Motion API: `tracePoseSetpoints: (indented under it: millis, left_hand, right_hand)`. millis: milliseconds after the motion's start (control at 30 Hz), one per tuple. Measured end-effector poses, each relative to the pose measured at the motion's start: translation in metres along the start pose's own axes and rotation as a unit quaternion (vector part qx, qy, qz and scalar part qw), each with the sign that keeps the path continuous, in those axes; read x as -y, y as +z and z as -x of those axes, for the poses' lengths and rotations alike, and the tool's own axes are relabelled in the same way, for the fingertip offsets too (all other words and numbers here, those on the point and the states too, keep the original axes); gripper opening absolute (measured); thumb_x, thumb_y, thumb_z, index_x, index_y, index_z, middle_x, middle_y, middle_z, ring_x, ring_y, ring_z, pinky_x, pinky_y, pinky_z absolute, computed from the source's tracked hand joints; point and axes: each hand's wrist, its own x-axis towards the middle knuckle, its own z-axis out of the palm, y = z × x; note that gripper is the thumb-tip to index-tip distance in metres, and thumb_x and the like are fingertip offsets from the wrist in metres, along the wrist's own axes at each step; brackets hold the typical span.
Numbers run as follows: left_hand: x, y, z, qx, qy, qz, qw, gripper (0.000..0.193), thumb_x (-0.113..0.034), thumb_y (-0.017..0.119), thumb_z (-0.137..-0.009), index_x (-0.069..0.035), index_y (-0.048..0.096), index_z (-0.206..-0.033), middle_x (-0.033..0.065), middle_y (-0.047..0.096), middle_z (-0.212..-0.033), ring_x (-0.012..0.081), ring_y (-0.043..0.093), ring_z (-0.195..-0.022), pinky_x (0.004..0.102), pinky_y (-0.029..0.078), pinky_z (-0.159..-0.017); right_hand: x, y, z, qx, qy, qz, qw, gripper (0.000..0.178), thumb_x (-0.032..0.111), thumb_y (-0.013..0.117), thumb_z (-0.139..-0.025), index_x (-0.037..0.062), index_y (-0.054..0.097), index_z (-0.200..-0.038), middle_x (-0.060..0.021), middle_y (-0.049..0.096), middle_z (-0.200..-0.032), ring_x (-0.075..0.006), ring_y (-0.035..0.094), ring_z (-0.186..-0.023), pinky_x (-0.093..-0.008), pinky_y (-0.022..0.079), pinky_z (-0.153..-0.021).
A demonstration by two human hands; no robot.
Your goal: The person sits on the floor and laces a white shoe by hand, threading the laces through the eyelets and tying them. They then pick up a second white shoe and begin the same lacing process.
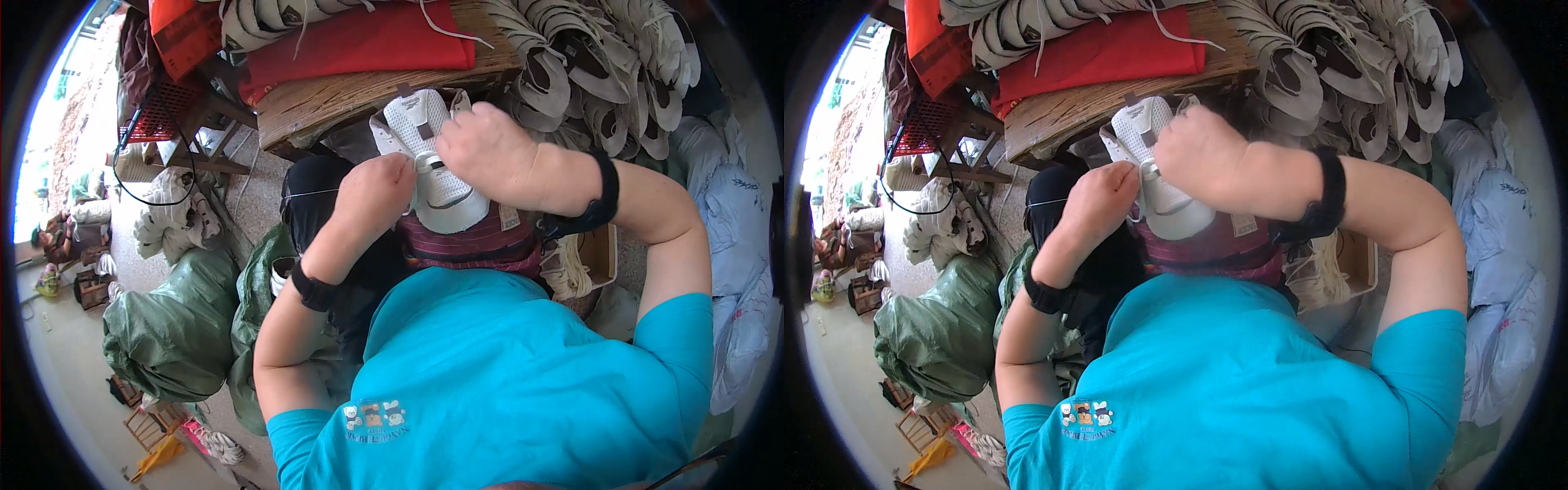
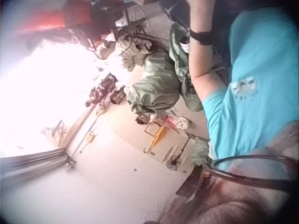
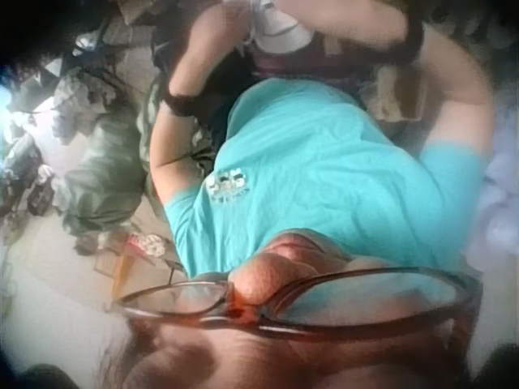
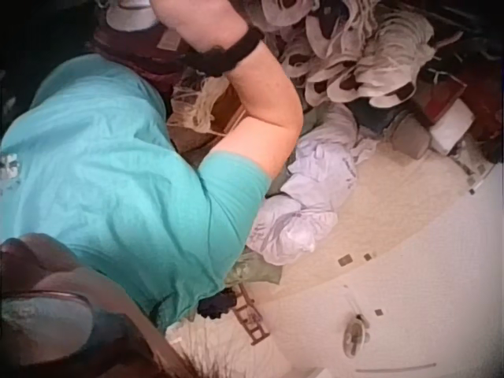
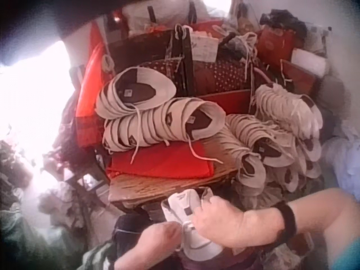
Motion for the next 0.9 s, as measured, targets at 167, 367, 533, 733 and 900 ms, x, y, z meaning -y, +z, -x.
tracePoseSetpoints:
  millis: [167,367,533,733,900]
  left_hand:
    - [-0.010,-0.042,-0.005,-0.098,0.191,-0.084,0.973,0.025,-0.010,0.074,-0.077,-0.006,0.059,-0.097,0.0129,0.056,-0.103,0.0367,0.062,-0.093,0.0441,0.052,-0.079]
    - [0.004,-0.057,-0.023,0.083,0.172,-0.009,0.982,0.039,-0.007,0.077,-0.073,-0.007,0.053,-0.103,0.0115,0.053,-0.104,0.0351,0.061,-0.098,0.0434,0.051,-0.083]
    - [0.005,-0.048,-0.026,0.092,0.134,-0.058,0.985,0.038,-0.013,0.078,-0.074,-0.006,0.053,-0.101,0.0115,0.055,-0.099,0.0342,0.062,-0.095,0.0428,0.050,-0.079]
    - [0.015,-0.051,-0.030,0.084,0.173,0.033,0.981,0.031,-0.016,0.078,-0.074,-0.006,0.057,-0.094,0.0102,0.057,-0.095,0.0332,0.062,-0.087,0.0415,0.050,-0.076]
    - [0.008,-0.050,-0.029,0.076,0.151,-0.004,0.986,0.023,-0.023,0.074,-0.081,-0.005,0.062,-0.087,0.0106,0.059,-0.093,0.0318,0.062,-0.086,0.0393,0.051,-0.077]
  right_hand:
    - [-0.040,-0.012,-0.008,-0.022,-0.019,-0.160,0.987,0.020,0.004,0.065,-0.073,0.0042,0.060,-0.092,-0.0084,0.058,-0.098,-0.0283,0.064,-0.089,-0.0397,0.053,-0.076]
    - [-0.065,-0.031,-0.032,0.238,-0.024,-0.242,0.940,0.031,0.010,0.080,-0.068,0.0053,0.068,-0.097,-0.0061,0.060,-0.108,-0.0306,0.065,-0.098,-0.0440,0.053,-0.082]
    - [-0.070,-0.028,-0.038,0.266,-0.019,-0.239,0.934,0.028,0.013,0.081,-0.069,0.0055,0.068,-0.092,-0.0067,0.059,-0.106,-0.0301,0.065,-0.096,-0.0434,0.052,-0.079]
    - [-0.066,-0.022,-0.037,0.271,-0.009,-0.258,0.927,0.025,0.018,0.081,-0.071,0.0049,0.068,-0.088,-0.0093,0.061,-0.099,-0.0286,0.065,-0.090,-0.0414,0.052,-0.074]
    - [-0.073,-0.019,-0.048,0.307,0.041,-0.309,0.899,0.022,0.027,0.076,-0.079,0.0060,0.074,-0.084,-0.0104,0.070,-0.074,-0.0283,0.068,-0.075,-0.0410,0.052,-0.068]
